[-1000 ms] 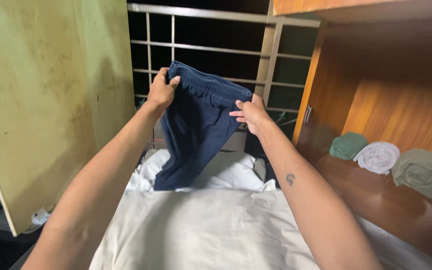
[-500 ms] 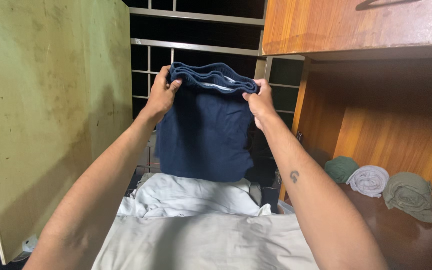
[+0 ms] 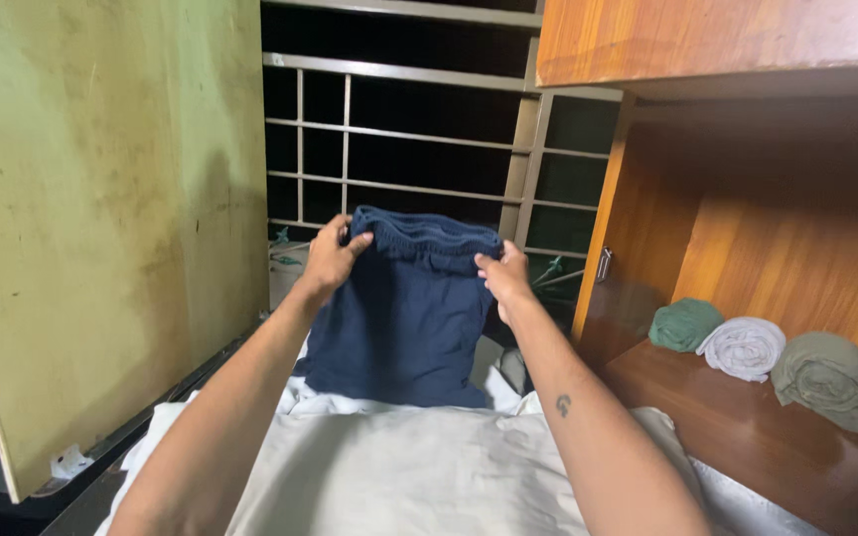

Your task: The person takes several pairs of rolled shorts from a wooden shelf one by one and unfolds them on a bed, smoothing the fabric with their hands.

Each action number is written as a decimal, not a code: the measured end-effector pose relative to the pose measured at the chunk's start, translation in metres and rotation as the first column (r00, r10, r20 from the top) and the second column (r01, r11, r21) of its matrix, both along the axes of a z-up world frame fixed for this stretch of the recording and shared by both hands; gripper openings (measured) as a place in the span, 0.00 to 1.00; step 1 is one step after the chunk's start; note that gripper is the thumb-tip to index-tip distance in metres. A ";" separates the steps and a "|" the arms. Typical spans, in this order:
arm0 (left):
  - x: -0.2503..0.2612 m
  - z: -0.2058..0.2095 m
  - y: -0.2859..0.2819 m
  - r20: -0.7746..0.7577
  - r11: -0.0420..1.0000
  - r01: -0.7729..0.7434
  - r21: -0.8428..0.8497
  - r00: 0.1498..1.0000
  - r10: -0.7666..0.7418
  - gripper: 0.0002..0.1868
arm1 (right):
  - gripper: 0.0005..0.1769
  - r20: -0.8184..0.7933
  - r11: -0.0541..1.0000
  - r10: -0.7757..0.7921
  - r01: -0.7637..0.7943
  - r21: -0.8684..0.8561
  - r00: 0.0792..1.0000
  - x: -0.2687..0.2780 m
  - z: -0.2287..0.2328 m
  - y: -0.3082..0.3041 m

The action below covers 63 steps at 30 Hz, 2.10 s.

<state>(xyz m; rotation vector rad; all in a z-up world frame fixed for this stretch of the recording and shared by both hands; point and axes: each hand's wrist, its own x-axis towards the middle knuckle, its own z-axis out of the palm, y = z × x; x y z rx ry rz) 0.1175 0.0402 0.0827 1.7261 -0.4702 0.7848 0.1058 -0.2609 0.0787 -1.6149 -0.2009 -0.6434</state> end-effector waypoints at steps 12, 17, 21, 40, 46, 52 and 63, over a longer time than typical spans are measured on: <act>0.034 -0.143 -0.024 -0.379 0.966 0.221 0.131 0.912 -0.157 0.26 | 0.19 -0.375 0.990 -0.135 0.144 -0.003 0.917 0.028 -0.167 -0.035; -0.016 -0.136 -0.037 -0.621 0.936 0.210 0.283 0.784 0.012 0.30 | 0.25 -0.440 0.946 -0.314 0.317 -0.069 0.841 0.027 -0.199 -0.033; -0.048 -0.131 -0.043 -0.678 0.942 0.145 0.303 0.727 0.107 0.27 | 0.40 -0.311 0.792 -0.610 0.564 -0.232 0.728 0.041 -0.219 -0.041; -0.036 -0.099 -0.081 -0.509 0.964 0.252 -0.084 0.821 -0.259 0.24 | 0.35 -0.145 0.971 -0.006 -0.029 -0.236 0.989 -0.025 -0.130 0.045; -0.009 -0.056 -0.097 -0.503 0.954 0.301 0.011 0.825 -0.255 0.21 | 0.28 -0.130 0.991 0.025 -0.041 -0.125 0.991 -0.009 -0.092 0.036; 0.059 -0.010 -0.085 -0.198 0.947 0.086 0.309 0.980 -0.025 0.30 | 0.12 -0.072 0.998 -0.030 0.026 -0.062 0.997 -0.004 -0.037 0.018; 0.008 0.105 0.020 -0.211 0.976 -0.079 -0.203 0.977 0.035 0.15 | 0.31 0.052 0.948 -0.318 0.316 0.035 0.947 0.001 0.062 -0.068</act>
